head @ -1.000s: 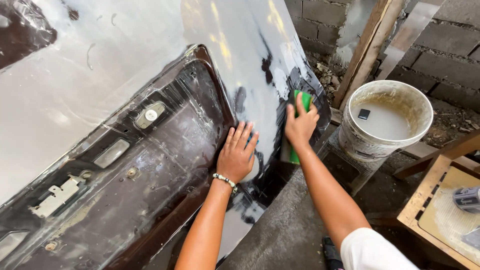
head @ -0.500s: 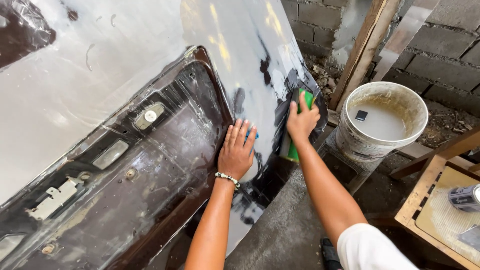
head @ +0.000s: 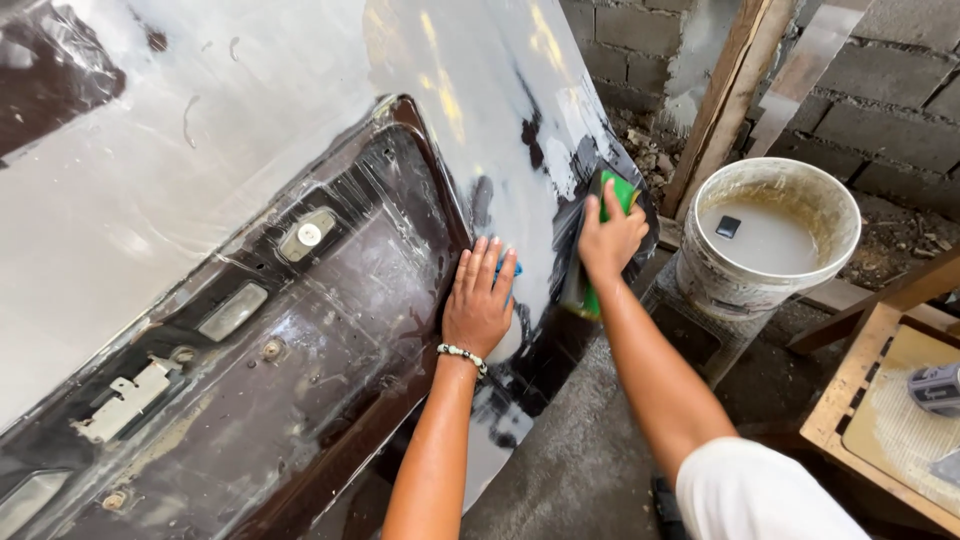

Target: The person sands a car part, likely a trunk lid, using a green sanding block and a blue cloth. They repeatedly wipe the surface with the cloth and sand it with the block, occasionally dipping the cloth into a bucket of water.

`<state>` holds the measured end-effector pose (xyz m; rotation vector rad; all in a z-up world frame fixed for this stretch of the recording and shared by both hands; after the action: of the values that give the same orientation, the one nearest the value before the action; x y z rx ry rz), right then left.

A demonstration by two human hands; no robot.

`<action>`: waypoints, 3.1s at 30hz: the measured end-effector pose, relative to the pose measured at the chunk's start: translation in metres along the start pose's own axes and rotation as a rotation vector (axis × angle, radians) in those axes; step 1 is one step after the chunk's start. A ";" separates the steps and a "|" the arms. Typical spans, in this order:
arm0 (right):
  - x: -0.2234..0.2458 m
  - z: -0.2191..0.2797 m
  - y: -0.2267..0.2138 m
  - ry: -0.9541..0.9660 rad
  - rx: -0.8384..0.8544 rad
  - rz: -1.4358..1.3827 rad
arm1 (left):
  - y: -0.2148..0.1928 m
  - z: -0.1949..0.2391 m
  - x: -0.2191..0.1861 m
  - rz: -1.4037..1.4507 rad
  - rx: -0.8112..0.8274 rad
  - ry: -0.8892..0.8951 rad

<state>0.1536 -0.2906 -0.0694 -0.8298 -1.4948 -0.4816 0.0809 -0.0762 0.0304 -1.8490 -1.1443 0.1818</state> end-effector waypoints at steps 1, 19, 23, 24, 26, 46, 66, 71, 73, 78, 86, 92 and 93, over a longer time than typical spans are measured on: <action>0.003 0.016 0.002 -0.117 -0.035 -0.007 | 0.000 -0.003 0.001 -0.006 -0.009 -0.006; -0.006 0.104 -0.002 -0.318 -0.012 -0.074 | 0.004 -0.005 0.002 0.018 -0.012 -0.012; -0.007 0.071 0.003 -0.335 0.007 -0.077 | 0.008 0.002 0.001 0.007 0.004 0.003; -0.001 0.052 -0.002 -0.328 0.002 -0.071 | 0.006 0.003 -0.002 0.014 0.008 0.009; -0.002 0.004 -0.002 0.101 0.011 -0.070 | 0.002 -0.002 0.003 0.031 -0.008 -0.013; 0.025 0.130 0.004 -0.478 0.061 -0.111 | 0.006 -0.002 0.011 0.114 -0.186 -0.111; 0.085 0.003 0.027 -0.368 0.055 -0.146 | -0.005 0.000 0.016 0.177 -0.215 -0.179; 0.072 0.117 0.010 -0.639 0.121 -0.122 | -0.007 0.003 0.016 0.253 -0.261 -0.202; 0.071 0.115 0.012 -0.686 0.148 -0.133 | -0.007 0.001 0.018 0.270 -0.293 -0.208; 0.111 0.026 0.032 -0.533 0.117 -0.174 | -0.008 0.005 0.017 0.295 -0.283 -0.237; 0.089 0.122 0.009 -0.771 0.240 -0.208 | -0.009 0.002 0.020 0.274 -0.300 -0.233; 0.127 0.018 0.041 -0.579 0.203 -0.229 | -0.009 0.000 0.018 0.271 -0.285 -0.232; 0.131 0.015 0.041 -0.574 0.212 -0.229 | -0.010 0.003 0.017 0.268 -0.278 -0.239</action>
<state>0.1816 -0.2255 0.0496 -0.6584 -2.1459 -0.2495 0.0825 -0.0598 0.0421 -2.2753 -1.1207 0.4239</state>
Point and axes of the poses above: each hand's wrist, its own z-axis away from the middle knuckle, its own y-axis out of the palm, x = y × z, the point moved 5 cm from there along -z, towards the middle knuckle, and after that the axes turned 10 degrees about -z, right-handed, at the moved point
